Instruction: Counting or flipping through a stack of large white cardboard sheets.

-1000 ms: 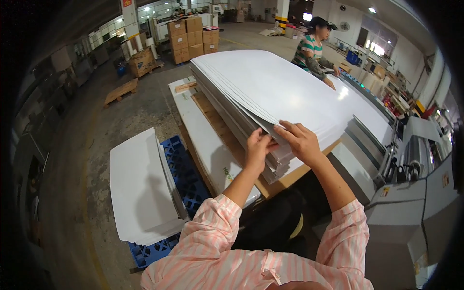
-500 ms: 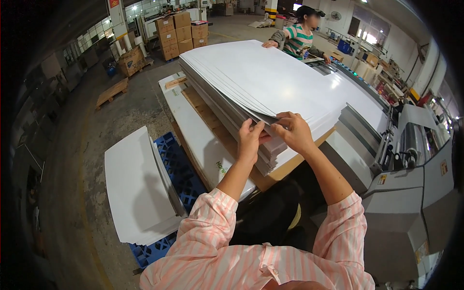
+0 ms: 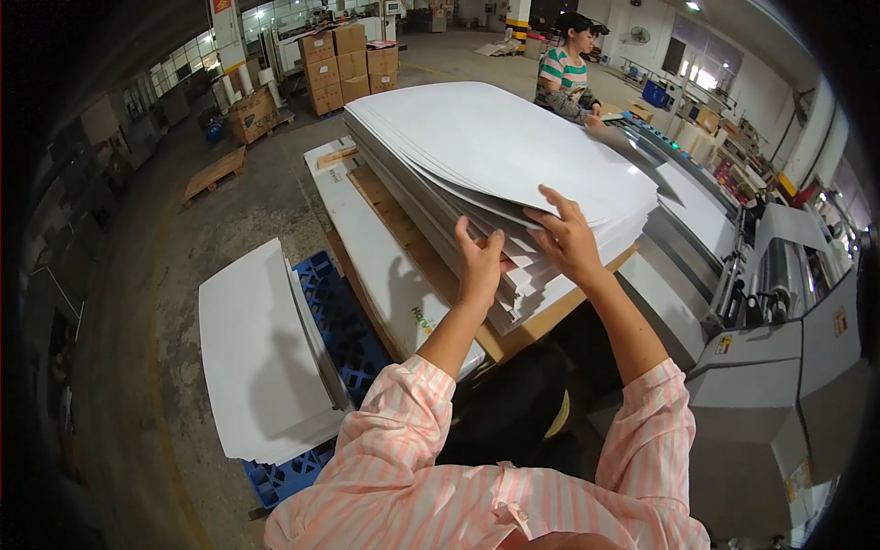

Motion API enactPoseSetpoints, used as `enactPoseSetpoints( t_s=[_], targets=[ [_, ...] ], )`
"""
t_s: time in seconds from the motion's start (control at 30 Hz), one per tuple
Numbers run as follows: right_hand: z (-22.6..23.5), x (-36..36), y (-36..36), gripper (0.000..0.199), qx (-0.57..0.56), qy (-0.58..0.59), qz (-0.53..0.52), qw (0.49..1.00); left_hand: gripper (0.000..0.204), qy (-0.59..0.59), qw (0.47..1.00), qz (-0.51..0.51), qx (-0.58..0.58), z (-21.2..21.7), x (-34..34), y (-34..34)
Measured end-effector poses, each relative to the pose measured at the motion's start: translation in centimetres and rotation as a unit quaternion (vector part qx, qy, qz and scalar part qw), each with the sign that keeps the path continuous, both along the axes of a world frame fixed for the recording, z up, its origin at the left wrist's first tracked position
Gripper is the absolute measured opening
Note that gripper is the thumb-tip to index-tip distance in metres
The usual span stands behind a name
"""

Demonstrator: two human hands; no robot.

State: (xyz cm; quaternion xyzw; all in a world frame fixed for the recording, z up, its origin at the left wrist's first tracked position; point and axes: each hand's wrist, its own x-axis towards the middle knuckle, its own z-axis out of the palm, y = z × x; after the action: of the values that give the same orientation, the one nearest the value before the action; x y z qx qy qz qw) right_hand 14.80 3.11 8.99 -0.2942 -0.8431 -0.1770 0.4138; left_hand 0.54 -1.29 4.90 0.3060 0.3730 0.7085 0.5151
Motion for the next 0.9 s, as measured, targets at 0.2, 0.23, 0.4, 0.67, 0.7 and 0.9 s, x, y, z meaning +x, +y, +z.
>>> enactPoseSetpoints(
  t_s=[0.2,0.23,0.4,0.67,0.7,0.9],
  targets=[
    [2.1,-0.4,3.5,0.042,-0.464,0.441,0.151,0.753,0.016,0.026,0.996,-0.089,0.020,-1.9,-0.9,0.8],
    [2.4,-0.1,3.4,0.037,-0.452,0.474,0.144,0.742,0.017,0.034,0.994,-0.101,0.017,-2.0,-0.7,0.6],
    [0.8,-0.1,0.6,0.020,-0.231,0.127,0.094,0.960,0.018,0.103,0.990,-0.091,0.036,-2.1,-0.6,0.5],
    [-1.1,0.4,0.4,0.022,-0.133,-0.017,0.106,0.985,0.015,0.071,0.992,-0.097,0.041,-1.6,-0.7,0.4],
    [-0.8,0.2,-0.1,0.028,-0.102,-0.055,0.086,0.990,0.019,0.065,0.995,-0.065,0.041,-1.6,-0.5,0.5],
    [0.8,0.1,2.6,0.036,-0.465,0.279,0.110,0.833,0.031,0.157,0.985,-0.048,0.050,-2.2,-0.6,0.7]
  ],
)
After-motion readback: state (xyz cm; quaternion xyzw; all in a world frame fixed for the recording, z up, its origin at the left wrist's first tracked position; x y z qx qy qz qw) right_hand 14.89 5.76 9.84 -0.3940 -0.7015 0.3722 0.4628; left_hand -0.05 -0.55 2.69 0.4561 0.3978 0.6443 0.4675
